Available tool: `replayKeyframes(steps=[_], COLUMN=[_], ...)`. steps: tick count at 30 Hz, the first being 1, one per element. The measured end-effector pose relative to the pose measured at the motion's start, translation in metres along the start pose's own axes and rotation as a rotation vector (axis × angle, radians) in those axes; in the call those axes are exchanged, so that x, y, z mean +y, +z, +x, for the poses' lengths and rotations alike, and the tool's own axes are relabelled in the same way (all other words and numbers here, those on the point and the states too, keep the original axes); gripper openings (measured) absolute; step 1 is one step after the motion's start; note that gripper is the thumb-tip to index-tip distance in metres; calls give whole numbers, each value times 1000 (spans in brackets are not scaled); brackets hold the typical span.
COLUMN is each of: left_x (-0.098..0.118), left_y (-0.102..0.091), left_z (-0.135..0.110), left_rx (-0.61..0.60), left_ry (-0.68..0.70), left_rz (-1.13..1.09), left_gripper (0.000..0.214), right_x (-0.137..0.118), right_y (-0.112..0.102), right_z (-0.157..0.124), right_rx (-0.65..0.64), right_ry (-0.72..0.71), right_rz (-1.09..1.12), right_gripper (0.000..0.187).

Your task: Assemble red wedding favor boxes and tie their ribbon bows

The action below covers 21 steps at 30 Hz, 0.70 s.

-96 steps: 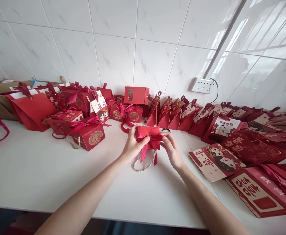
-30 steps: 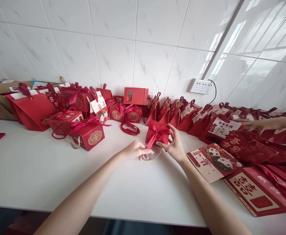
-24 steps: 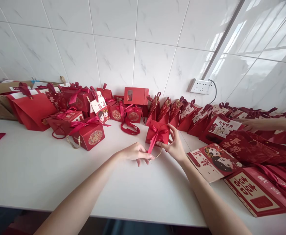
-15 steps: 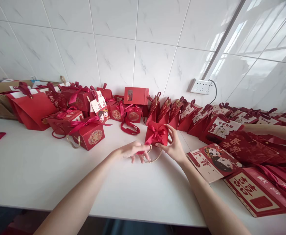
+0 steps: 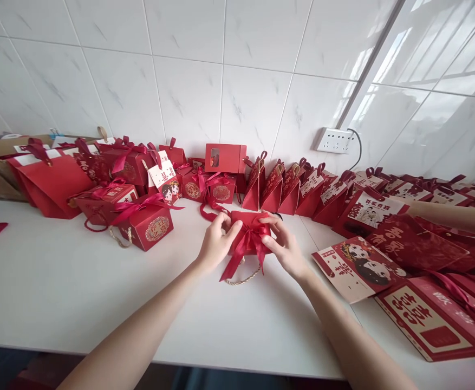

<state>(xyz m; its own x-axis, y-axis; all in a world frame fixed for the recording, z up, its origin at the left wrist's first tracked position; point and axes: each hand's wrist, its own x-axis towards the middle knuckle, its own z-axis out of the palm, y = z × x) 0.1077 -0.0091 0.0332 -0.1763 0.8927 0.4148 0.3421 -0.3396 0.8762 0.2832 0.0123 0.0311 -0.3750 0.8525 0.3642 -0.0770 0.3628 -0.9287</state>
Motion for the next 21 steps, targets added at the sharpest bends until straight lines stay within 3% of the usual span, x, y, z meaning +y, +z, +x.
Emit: replayKeyframes(steps=[2,5,12,21], left_x=[-1,-4,-6,-9], left_y=[2,3,6,7], left_z=[-2,-4,-6,-5], left_rx=[10,23,69,107], left_ry=[17,47,33,67], left_rz=[32,80,97,64], left_gripper=[30,28,25,21], right_x=[-1,-1,1,10], right_y=[2,3,2,-1], right_z=[1,3,2,5], right_rx=[76,127,133,133], right_ry=[-4,-25,79,96], right_rz=[5,-3,129,316], right_gripper=[31,29,28,25])
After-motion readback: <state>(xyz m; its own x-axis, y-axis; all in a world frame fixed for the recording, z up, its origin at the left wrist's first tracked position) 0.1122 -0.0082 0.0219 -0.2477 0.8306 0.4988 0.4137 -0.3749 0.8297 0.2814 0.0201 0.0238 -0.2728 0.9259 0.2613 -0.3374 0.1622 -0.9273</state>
